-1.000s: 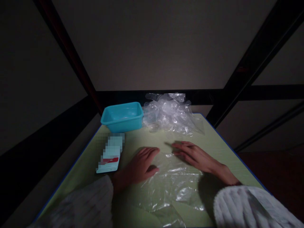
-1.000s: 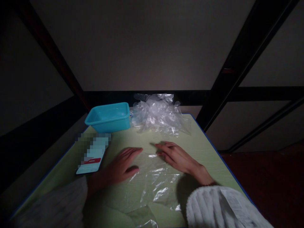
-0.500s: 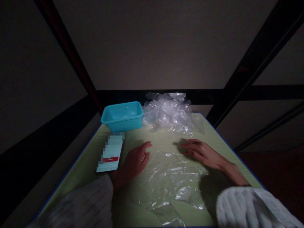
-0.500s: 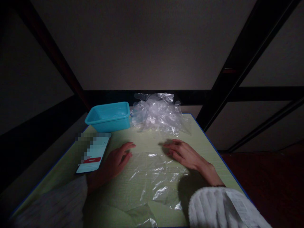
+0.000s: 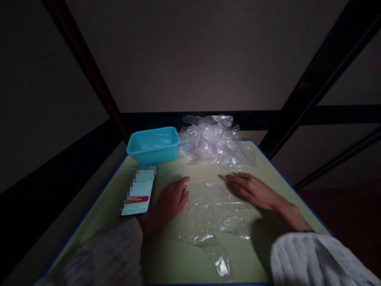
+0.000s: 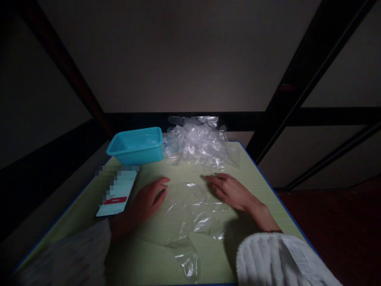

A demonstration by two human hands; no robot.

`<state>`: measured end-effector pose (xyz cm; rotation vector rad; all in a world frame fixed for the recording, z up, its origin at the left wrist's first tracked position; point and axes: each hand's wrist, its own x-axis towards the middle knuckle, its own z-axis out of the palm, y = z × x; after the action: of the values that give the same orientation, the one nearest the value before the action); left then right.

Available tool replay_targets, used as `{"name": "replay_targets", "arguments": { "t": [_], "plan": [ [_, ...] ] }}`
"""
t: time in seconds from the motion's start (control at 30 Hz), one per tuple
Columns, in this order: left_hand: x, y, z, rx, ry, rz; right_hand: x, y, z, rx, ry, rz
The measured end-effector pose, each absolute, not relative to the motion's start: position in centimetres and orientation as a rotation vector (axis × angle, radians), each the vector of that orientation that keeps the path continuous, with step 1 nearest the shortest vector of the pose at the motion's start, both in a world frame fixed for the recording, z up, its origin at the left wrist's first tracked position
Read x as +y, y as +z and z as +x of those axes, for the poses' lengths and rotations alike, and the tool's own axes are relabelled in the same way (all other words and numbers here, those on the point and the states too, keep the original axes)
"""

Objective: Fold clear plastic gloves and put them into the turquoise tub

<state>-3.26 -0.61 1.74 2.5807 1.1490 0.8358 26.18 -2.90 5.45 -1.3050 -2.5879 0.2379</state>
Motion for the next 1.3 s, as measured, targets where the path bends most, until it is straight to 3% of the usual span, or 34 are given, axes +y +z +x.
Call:
{"name": "replay_targets", "arguments": {
  "t": [0.33,0.7,1.3],
  "plan": [
    [-0.4,1.5,-2.1,1.111,0.830,2.461,-3.4,5.3,24.6,-2.608,0.316,-1.128],
    [-0.1,2.0,-0.6,0.971,0.560,2.511,-3.4,5.4,24.0,-2.631,0.379,-1.140],
    [0.0,1.3,-0.6,0.981,0.512,2.608,-2.3,3.6,21.0,-2.614,0.281,-1.092]
  ]
}}
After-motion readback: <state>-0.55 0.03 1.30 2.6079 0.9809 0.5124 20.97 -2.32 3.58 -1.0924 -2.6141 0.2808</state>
